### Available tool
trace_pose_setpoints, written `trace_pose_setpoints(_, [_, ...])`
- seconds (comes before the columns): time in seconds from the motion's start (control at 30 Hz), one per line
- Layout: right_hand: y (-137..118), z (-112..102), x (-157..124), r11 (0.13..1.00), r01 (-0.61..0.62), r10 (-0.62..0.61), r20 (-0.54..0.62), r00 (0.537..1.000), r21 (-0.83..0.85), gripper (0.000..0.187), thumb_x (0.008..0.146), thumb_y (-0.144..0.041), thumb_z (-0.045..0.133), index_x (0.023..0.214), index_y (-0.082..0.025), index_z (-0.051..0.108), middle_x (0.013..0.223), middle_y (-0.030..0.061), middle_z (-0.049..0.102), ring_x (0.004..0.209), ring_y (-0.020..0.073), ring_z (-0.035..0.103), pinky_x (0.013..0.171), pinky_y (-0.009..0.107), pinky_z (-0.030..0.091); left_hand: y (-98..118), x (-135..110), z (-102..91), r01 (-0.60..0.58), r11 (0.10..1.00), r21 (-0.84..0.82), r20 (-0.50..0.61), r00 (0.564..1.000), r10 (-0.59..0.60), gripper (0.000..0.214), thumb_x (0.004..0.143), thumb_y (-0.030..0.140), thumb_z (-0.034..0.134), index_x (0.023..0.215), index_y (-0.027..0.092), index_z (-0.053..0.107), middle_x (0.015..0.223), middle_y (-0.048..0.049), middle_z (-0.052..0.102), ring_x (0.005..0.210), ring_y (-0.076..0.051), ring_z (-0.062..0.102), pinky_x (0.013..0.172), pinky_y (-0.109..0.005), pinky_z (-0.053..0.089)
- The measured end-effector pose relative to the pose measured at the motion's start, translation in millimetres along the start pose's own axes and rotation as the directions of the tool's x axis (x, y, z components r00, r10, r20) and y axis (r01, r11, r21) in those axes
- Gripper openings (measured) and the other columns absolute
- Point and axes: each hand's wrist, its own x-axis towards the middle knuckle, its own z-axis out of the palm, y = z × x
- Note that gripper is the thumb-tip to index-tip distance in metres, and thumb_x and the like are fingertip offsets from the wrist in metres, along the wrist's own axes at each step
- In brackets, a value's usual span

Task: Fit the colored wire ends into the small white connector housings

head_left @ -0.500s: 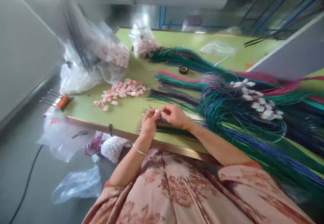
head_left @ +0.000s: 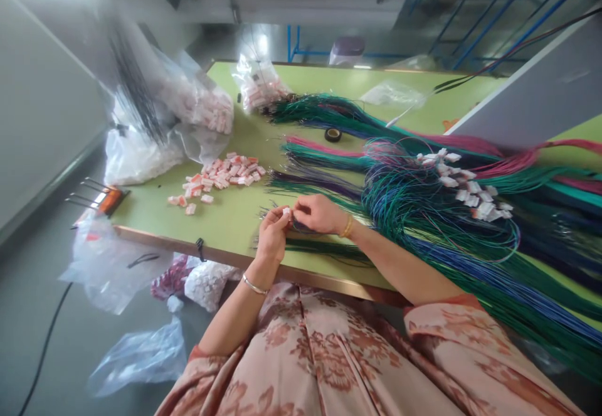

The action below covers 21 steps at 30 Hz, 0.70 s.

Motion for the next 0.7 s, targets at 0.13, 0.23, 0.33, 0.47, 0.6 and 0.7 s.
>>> trace_pose_setpoints(0.13, [24.5, -25.3, 44.8, 0.991, -0.129, 0.121, -0.161, 0.98, -0.036, 0.02, 0.084, -0.026, 0.053, 0.081, -0.014, 0.069, 0.071, 0.0028, 0.068, 0.06, 0.0114, 0.055, 0.06, 0.022, 0.039, 1.6, 1.7, 0.4, 0.018, 1.0, -0.003, 0.014, 1.0, -0.017, 0.028, 0.063, 0.023, 0.082, 0.084, 0.014, 0.066, 0.081, -0.0023, 0.067, 0.068, -0.008, 0.056, 0.067, -0.023, 0.043])
trace_pose_setpoints(0.23, [40.4, -26.2, 79.7, 0.936, -0.282, 0.248, -0.174, 0.953, -0.213, 0.015, 0.08, -0.022, 0.058, 0.08, -0.016, 0.072, 0.078, 0.0055, 0.072, 0.069, 0.0148, 0.061, 0.066, 0.024, 0.042, 0.1, 2.4, -1.3, 0.019, 1.0, -0.001, 0.019, 1.0, -0.019, 0.027, 0.064, 0.023, 0.081, 0.085, 0.014, 0.066, 0.08, -0.0022, 0.066, 0.069, -0.008, 0.056, 0.067, -0.024, 0.042])
trace_pose_setpoints(0.33, [46.2, -17.2, 100.5, 0.85, -0.404, 0.377, -0.145, 0.915, -0.337, 0.014, 0.078, -0.023, 0.061, 0.082, -0.019, 0.074, 0.088, 0.0072, 0.074, 0.08, 0.0185, 0.064, 0.071, 0.025, 0.044, -0.7, 2.3, -3.6, 0.023, 1.0, -0.007, 0.029, 0.999, -0.023, 0.029, 0.063, 0.025, 0.081, 0.086, 0.015, 0.066, 0.08, -0.0022, 0.066, 0.068, -0.008, 0.055, 0.067, -0.023, 0.042])
trace_pose_setpoints(0.47, [44.1, -9.4, 107.2, 0.797, -0.423, 0.417, -0.114, 0.902, -0.43, 0.019, 0.084, -0.024, 0.055, 0.087, -0.016, 0.072, 0.097, 0.013, 0.073, 0.086, 0.0219, 0.066, 0.074, 0.028, 0.046, 0.7, 1.3, -4.3, 0.034, 0.999, -0.015, 0.042, 0.999, -0.034, 0.03, 0.062, 0.025, 0.082, 0.085, 0.015, 0.067, 0.08, -0.0022, 0.066, 0.068, -0.008, 0.055, 0.066, -0.023, 0.042])
trace_pose_setpoints(0.6, [43.5, -12.6, 101.7, 0.841, -0.355, 0.334, -0.123, 0.934, -0.409, 0.021, 0.088, -0.019, 0.047, 0.095, -0.014, 0.066, 0.1, 0.0156, 0.071, 0.084, 0.0218, 0.064, 0.074, 0.028, 0.044, 2.0, 0.3, -3.2, 0.049, 0.999, -0.02, 0.043, 0.998, -0.048, 0.029, 0.063, 0.024, 0.082, 0.085, 0.013, 0.067, 0.079, -0.0026, 0.066, 0.067, -0.008, 0.055, 0.067, -0.023, 0.042])
trace_pose_setpoints(0.7, [41.6, -18.4, 90.0, 0.929, -0.273, 0.239, -0.157, 0.958, -0.248, 0.017, 0.086, -0.017, 0.047, 0.091, -0.014, 0.062, 0.086, 0.0105, 0.07, 0.074, 0.0172, 0.059, 0.069, 0.026, 0.042, 2.9, -1.3, -2.0, 0.053, 0.999, -0.015, 0.036, 0.998, -0.052, 0.028, 0.064, 0.024, 0.081, 0.086, 0.014, 0.066, 0.08, -0.0029, 0.066, 0.068, -0.008, 0.056, 0.068, -0.023, 0.042])
